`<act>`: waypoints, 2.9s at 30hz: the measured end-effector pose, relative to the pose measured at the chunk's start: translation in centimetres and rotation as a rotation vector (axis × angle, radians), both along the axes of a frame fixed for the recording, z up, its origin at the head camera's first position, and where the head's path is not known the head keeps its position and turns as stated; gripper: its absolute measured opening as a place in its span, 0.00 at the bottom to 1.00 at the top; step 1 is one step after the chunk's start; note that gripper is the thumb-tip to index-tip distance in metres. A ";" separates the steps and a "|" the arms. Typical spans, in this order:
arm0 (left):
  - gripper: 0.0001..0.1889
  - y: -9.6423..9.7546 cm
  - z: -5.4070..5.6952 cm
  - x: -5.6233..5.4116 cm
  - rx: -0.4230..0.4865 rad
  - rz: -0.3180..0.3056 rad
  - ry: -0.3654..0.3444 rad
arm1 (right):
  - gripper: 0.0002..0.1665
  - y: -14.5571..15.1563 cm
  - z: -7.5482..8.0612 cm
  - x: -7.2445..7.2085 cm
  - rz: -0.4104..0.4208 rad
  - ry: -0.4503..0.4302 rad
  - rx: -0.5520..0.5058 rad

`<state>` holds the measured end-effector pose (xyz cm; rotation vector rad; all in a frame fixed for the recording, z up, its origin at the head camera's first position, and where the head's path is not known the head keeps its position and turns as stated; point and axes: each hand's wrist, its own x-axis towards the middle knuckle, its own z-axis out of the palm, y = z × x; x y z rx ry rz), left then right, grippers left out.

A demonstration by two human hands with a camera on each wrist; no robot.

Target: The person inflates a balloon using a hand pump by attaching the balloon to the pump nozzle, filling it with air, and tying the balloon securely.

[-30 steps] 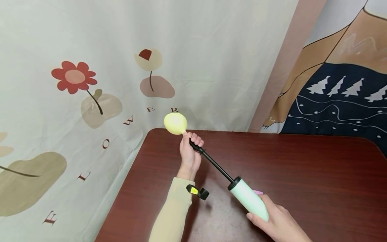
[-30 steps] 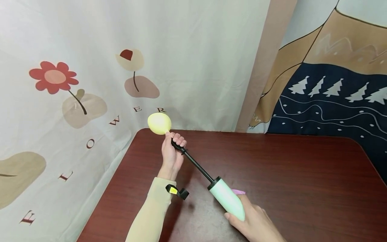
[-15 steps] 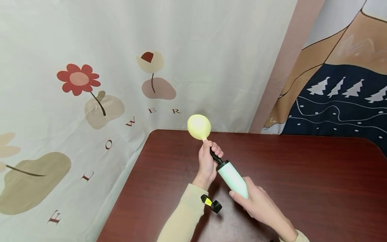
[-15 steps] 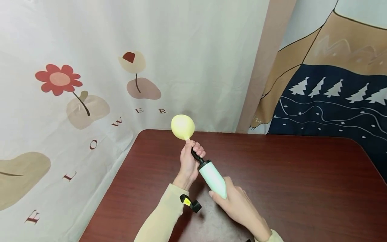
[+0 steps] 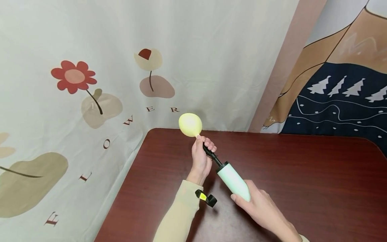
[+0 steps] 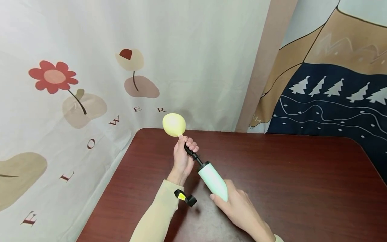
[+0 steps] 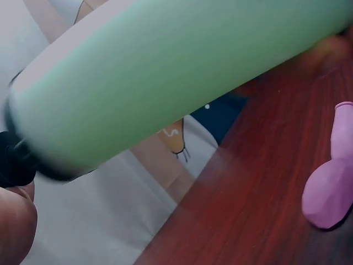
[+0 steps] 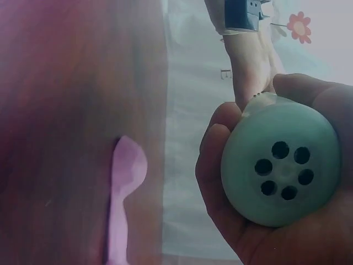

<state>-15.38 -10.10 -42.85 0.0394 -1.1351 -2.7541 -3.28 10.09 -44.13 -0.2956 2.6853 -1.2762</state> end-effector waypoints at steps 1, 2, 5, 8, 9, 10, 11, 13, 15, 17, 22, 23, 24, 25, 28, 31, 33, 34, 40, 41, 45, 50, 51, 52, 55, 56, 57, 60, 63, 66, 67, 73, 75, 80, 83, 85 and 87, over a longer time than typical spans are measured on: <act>0.19 -0.2 0.1 -0.1 0.008 0.007 0.000 | 0.34 0.3 0.0 0.2 0.001 -0.011 0.011; 0.19 -0.4 0.2 -0.2 0.017 0.013 -0.002 | 0.34 0.6 0.0 0.5 0.004 -0.025 0.021; 0.19 -1.1 0.5 -0.6 0.042 0.029 -0.001 | 0.35 1.6 -0.1 1.1 0.012 -0.092 0.050; 0.20 -2.0 0.8 -1.1 0.078 0.052 0.010 | 0.38 2.6 -0.2 1.6 0.028 -0.156 0.079; 0.20 -2.3 0.8 -1.2 0.092 0.064 0.016 | 0.40 3.0 -0.3 1.7 0.032 -0.168 0.090; 0.20 -2.7 0.9 -1.4 0.102 0.078 0.021 | 0.41 3.3 -0.4 1.9 0.034 -0.177 0.101; 0.20 -2.9 0.9 -1.5 0.106 0.085 0.023 | 0.43 3.6 -0.5 2.0 0.040 -0.179 0.113; 0.20 -3.3 0.9 -1.5 0.106 0.099 0.025 | 0.46 4.0 -0.7 2.2 0.045 -0.182 0.133; 0.20 -3.4 0.9 -1.5 0.099 0.104 0.022 | 0.47 4.2 -0.8 2.2 0.050 -0.178 0.139; 0.20 -3.2 0.8 -1.2 0.087 0.087 0.009 | 0.47 4.1 -1.0 2.1 0.057 -0.174 0.134; 0.20 -2.0 0.3 -0.7 0.071 0.066 -0.009 | 0.39 3.1 -0.9 1.6 0.064 -0.139 0.105; 0.20 -1.7 0.2 -0.6 0.067 0.066 -0.006 | 0.38 2.9 -0.9 1.4 0.063 -0.120 0.102; 0.20 -1.4 0.1 -0.5 0.064 0.068 -0.002 | 0.36 2.6 -0.9 1.2 0.060 -0.102 0.095; 0.19 -1.1 0.0 -0.4 0.060 0.066 0.002 | 0.35 2.3 -0.8 1.0 0.056 -0.087 0.088; 0.19 0.0 -0.3 0.1 0.036 0.034 0.005 | 0.33 1.2 -0.7 0.1 0.043 -0.024 0.063; 0.19 1.2 -0.8 0.6 -0.015 -0.006 -0.017 | 0.31 0.2 -0.7 -0.8 0.031 0.036 0.022; 0.19 1.5 -1.1 0.9 -0.044 -0.016 -0.028 | 0.31 -0.4 -0.8 -1.2 0.028 0.056 -0.001; 0.19 1.6 -1.3 0.9 -0.053 -0.019 -0.032 | 0.30 -0.6 -0.9 -1.4 0.024 0.064 -0.011; 0.20 0.8 -1.2 0.8 -0.043 -0.015 -0.030 | 0.31 -1.3 -1.3 -1.1 -0.011 0.065 -0.029; 0.20 0.7 -1.2 0.8 -0.041 -0.014 -0.030 | 0.31 -1.3 -1.2 -0.9 -0.014 0.065 -0.028; 0.20 0.6 -0.9 0.7 -0.020 -0.015 -0.026 | 0.32 -0.8 -1.1 -0.4 -0.019 0.052 -0.018; 0.19 0.2 -0.5 0.2 -0.002 -0.004 -0.014 | 0.33 0.4 -1.0 0.7 -0.022 0.019 0.022; 0.19 0.0 -0.4 0.1 0.002 0.001 -0.012 | 0.33 0.7 -1.0 1.0 -0.023 0.010 0.033; 0.19 -0.2 -0.4 0.0 0.008 0.009 -0.011 | 0.33 1.0 -1.0 1.2 -0.023 -0.004 0.046; 0.19 -0.8 -0.2 -0.3 0.029 0.027 -0.013 | 0.35 1.9 -1.1 1.9 -0.022 -0.048 0.076; 0.20 -1.0 -0.2 -0.3 0.036 0.033 -0.017 | 0.37 2.2 -1.2 2.1 -0.022 -0.060 0.085; 0.20 -1.2 -0.2 -0.4 0.044 0.040 -0.023 | 0.39 2.5 -1.3 2.3 -0.015 -0.072 0.095; 0.19 -2.2 -0.2 -0.6 0.072 0.076 -0.033 | 0.40 3.5 -1.5 2.9 0.003 -0.081 0.115; 0.19 -2.8 -0.1 -0.7 0.085 0.106 -0.035 | 0.38 4.4 -1.8 3.4 0.027 -0.087 0.134; 0.19 -2.7 0.0 -0.8 0.080 0.109 -0.026 | 0.38 4.5 -1.9 3.5 0.035 -0.072 0.134; 0.19 -2.4 0.0 -0.7 0.076 0.100 -0.024 | 0.39 4.3 -1.9 3.4 0.035 -0.063 0.128; 0.19 0.8 -0.5 0.3 0.033 0.005 -0.004 | 0.37 2.0 -1.4 1.6 0.017 -0.025 0.067; 0.19 1.8 -0.7 0.9 -0.020 -0.038 -0.007 | 0.32 1.1 -1.2 0.8 0.004 0.010 0.031; 0.19 2.6 -1.1 1.5 -0.094 -0.038 -0.017 | 0.29 0.0 -0.9 -0.4 -0.007 0.060 -0.015; 0.19 2.2 -1.0 1.3 -0.072 -0.017 -0.018 | 0.30 -0.2 -0.9 -0.6 -0.005 0.056 -0.015; 0.18 1.9 -0.9 1.2 -0.062 -0.022 -0.022 | 0.31 -0.1 -0.9 -0.4 -0.008 0.058 -0.016; 0.18 1.7 -0.7 1.1 -0.055 -0.030 -0.023 | 0.31 0.1 -0.9 -0.2 -0.017 0.060 -0.008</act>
